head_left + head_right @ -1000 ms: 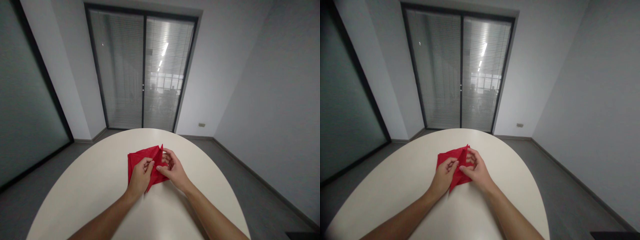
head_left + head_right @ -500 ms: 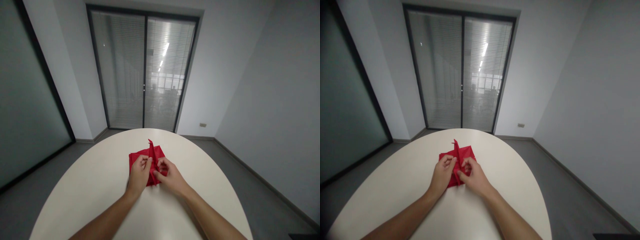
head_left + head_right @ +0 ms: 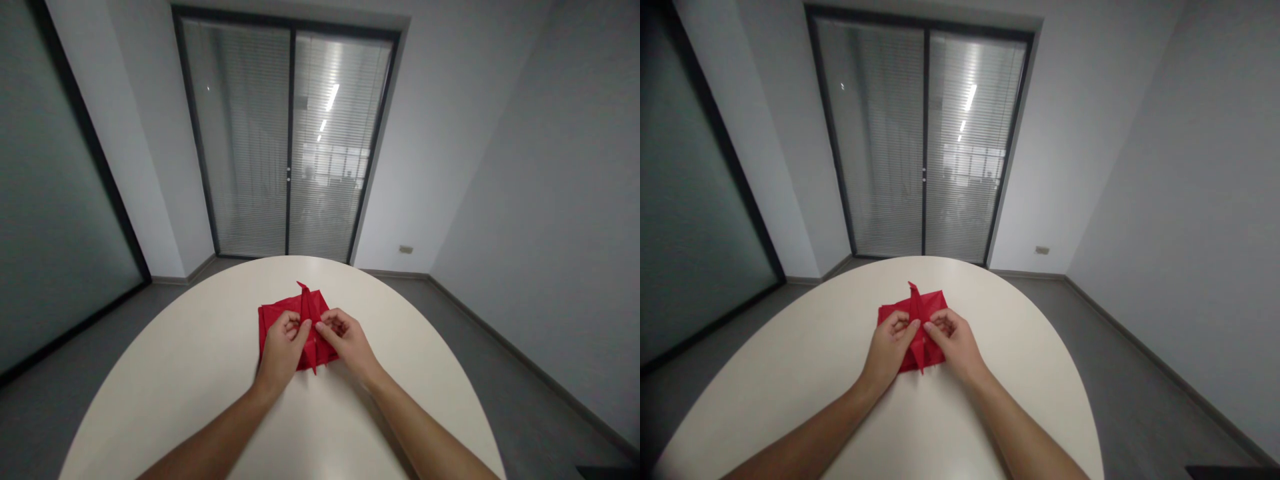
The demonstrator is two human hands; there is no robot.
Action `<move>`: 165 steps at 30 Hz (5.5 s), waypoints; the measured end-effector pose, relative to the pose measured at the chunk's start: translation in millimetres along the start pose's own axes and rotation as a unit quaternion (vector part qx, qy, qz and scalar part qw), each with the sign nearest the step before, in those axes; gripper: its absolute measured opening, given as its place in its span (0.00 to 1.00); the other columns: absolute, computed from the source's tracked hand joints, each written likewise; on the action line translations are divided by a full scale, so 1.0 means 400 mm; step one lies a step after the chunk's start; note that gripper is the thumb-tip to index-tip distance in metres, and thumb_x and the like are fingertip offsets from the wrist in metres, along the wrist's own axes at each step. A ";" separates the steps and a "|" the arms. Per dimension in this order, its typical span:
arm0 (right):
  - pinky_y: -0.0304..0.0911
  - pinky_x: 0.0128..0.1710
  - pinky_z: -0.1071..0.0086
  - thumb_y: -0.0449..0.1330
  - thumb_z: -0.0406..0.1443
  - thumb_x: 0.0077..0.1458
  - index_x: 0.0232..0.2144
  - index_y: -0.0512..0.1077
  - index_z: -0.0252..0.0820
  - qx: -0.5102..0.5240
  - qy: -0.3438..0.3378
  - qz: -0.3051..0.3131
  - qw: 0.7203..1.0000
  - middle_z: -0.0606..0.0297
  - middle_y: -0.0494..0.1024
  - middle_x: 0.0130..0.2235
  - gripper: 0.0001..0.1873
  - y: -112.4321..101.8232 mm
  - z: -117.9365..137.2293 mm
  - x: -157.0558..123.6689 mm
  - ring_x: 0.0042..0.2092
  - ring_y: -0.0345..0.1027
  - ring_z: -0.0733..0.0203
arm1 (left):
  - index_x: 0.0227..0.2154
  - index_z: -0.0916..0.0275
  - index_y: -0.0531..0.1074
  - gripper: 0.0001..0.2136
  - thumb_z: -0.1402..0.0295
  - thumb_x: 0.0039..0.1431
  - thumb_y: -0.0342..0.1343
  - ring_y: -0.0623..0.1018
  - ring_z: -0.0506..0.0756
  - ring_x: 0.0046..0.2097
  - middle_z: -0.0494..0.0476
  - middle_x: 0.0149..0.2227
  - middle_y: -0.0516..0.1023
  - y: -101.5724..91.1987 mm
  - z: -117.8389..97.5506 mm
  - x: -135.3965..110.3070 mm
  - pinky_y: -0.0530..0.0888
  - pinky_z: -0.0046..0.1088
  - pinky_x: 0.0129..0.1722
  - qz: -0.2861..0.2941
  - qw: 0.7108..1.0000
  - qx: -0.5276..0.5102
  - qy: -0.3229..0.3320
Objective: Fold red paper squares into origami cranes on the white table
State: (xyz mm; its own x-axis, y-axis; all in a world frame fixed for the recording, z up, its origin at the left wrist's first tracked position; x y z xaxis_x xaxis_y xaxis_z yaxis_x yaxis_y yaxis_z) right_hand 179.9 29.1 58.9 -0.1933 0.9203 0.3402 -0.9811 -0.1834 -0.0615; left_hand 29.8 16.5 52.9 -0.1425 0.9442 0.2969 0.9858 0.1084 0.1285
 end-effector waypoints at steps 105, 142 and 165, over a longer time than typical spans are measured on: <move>0.55 0.64 0.49 0.61 0.43 0.61 0.44 0.78 0.48 -0.181 -0.117 -0.001 0.977 0.56 0.69 0.60 0.12 0.002 0.036 -0.015 0.62 0.61 0.49 | 0.31 0.60 0.69 0.09 0.61 0.56 0.61 0.77 0.54 0.38 0.52 0.33 0.77 0.013 -0.016 -0.002 0.74 0.29 0.43 0.039 0.998 -0.040 0.030; 0.61 0.27 0.71 0.64 0.54 0.52 0.28 0.71 0.43 0.076 0.007 -0.104 0.992 0.69 0.73 0.25 0.21 -0.020 0.035 0.013 0.27 0.64 0.63 | 0.36 0.60 0.71 0.04 0.66 0.63 0.57 0.76 0.54 0.45 0.55 0.40 0.75 -0.005 -0.021 -0.024 0.74 0.31 0.47 0.010 0.979 0.104 0.175; 0.70 0.42 0.65 0.69 0.48 0.52 0.40 0.74 0.43 0.118 -0.013 -0.077 0.990 0.63 0.82 0.40 0.19 -0.009 0.038 -0.004 0.39 0.75 0.57 | 0.36 0.59 0.68 0.18 0.48 0.59 0.58 0.80 0.57 0.43 0.54 0.40 0.78 0.009 0.000 -0.033 0.75 0.37 0.50 0.040 0.988 -0.121 -0.088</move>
State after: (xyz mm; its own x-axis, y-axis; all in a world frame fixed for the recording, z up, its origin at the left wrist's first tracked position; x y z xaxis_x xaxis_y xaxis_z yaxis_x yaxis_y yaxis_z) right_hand 183.8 23.0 72.8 -0.0393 0.9350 0.3525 -0.9695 -0.1210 0.2129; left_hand 35.4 4.3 49.4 -0.0255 0.9885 0.1488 0.9403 -0.0268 0.3393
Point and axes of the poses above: each hand's wrist, its own x-axis towards the middle knuckle, its own y-axis out of the palm, z = x × y, the point moved 3 cm from there along x, towards the middle knuckle
